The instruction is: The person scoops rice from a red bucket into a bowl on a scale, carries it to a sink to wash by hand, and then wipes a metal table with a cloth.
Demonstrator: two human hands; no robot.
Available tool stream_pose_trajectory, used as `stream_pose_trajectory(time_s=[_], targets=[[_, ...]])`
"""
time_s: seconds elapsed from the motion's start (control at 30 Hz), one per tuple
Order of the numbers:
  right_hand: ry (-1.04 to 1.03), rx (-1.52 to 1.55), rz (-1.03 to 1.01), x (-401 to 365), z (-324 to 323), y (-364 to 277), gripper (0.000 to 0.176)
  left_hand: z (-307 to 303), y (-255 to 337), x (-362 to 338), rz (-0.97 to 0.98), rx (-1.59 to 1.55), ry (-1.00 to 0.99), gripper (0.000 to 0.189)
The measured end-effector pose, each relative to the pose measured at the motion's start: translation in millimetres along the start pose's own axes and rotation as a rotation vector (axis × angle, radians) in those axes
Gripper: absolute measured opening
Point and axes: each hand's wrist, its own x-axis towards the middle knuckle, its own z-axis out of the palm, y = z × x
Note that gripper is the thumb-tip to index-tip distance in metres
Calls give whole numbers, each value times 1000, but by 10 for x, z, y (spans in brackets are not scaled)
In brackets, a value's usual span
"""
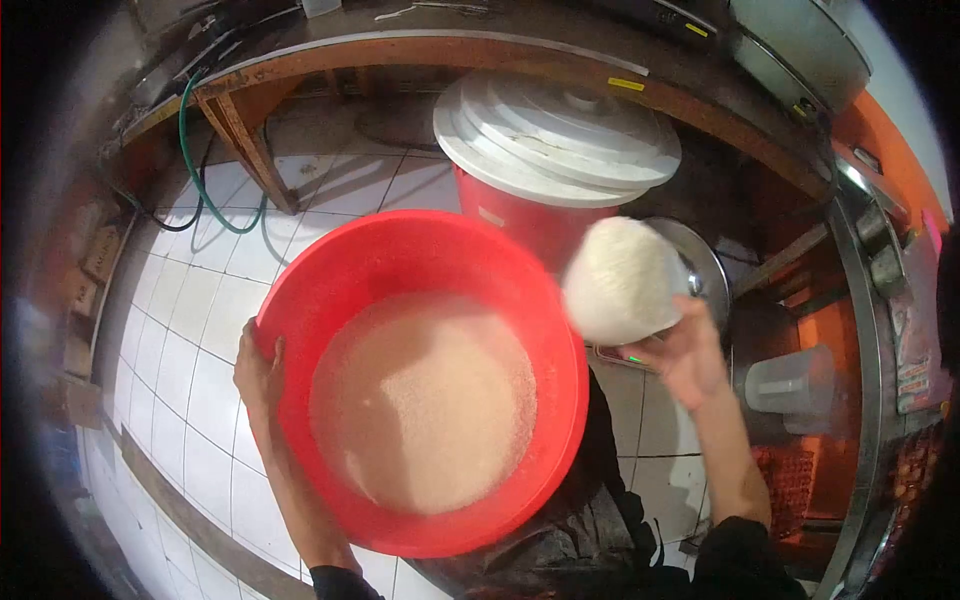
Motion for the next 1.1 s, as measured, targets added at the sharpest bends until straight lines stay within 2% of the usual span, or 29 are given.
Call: stream_pose_trajectory(time_s=[0.07, 0.1, 0.17, 0.2, 0.27, 0.3, 0.37, 0.4, 0.47, 0.5, 0.53, 0.6, 0.73, 0.8, 0.83, 0.9, 0.97, 1.07, 1.1], targets=[[137, -25, -121, 67, -320, -106, 70, 15, -15, -10, 2, 5, 8, 50], [139, -28, -126, 118, -479, -150, 70, 21, -13, -1, 4, 13, 20, 50], [274, -81, -206, 267, -818, -225, 68, 8, 1, 0, 1, 2, 5, 50], [273, -84, -210, 403, -1037, -242, 68, 0, -2, 3, 1, 0, -10, 50], [540, -311, -213, 753, -1484, -197, 65, 29, -59, 25, 11, 11, -2, 50], [537, -312, -218, 929, -1672, -108, 65, 38, -77, 31, 21, 26, 2, 50], [1026, -1258, -538, 1182, -1887, 18, 73, 26, -15, 16, -14, 19, 3, 50], [1029, -1257, -537, 1183, -1968, 33, 73, 18, 14, 7, -45, 16, -5, 50], [746, -1603, -599, 1139, -2034, 52, 86, 4, 19, 2, -31, 13, 0, 49], [711, -1757, -596, 1141, -2072, 50, 94, 4, 20, 5, -23, 10, 4, 49], [714, -1758, -590, 1149, -2113, 26, 94, 8, 11, 11, -20, 9, -1, 49], [662, -1971, -615, 1167, -2211, -30, 96, 28, -17, 5, 0, -19, 23, 46], [775, -1996, -629, 1154, -2150, -188, 94, 12, 8, 8, -9, -38, 15, 45], [813, -1828, -811, 1078, -1873, -252, 90, -3, 9, 16, -19, 0, -10, 46], [810, -1831, -808, 1043, -1694, -272, 90, -5, 22, 10, -21, 2, -13, 46], [673, -1570, -1126, 928, -1169, -266, 93, -12, 58, -17, -38, 5, 5, 46], [456, -1500, -1272, 751, -441, -157, 96, -42, 72, -25, -37, -21, -8, 47], [-156, -1251, -1308, 720, 486, 265, 99, 32, -32, -7, 1, -24, 10, 48], [-340, -1149, -1267, 789, 747, 492, 94, 61, -91, 2, 25, 6, 44, 48]])
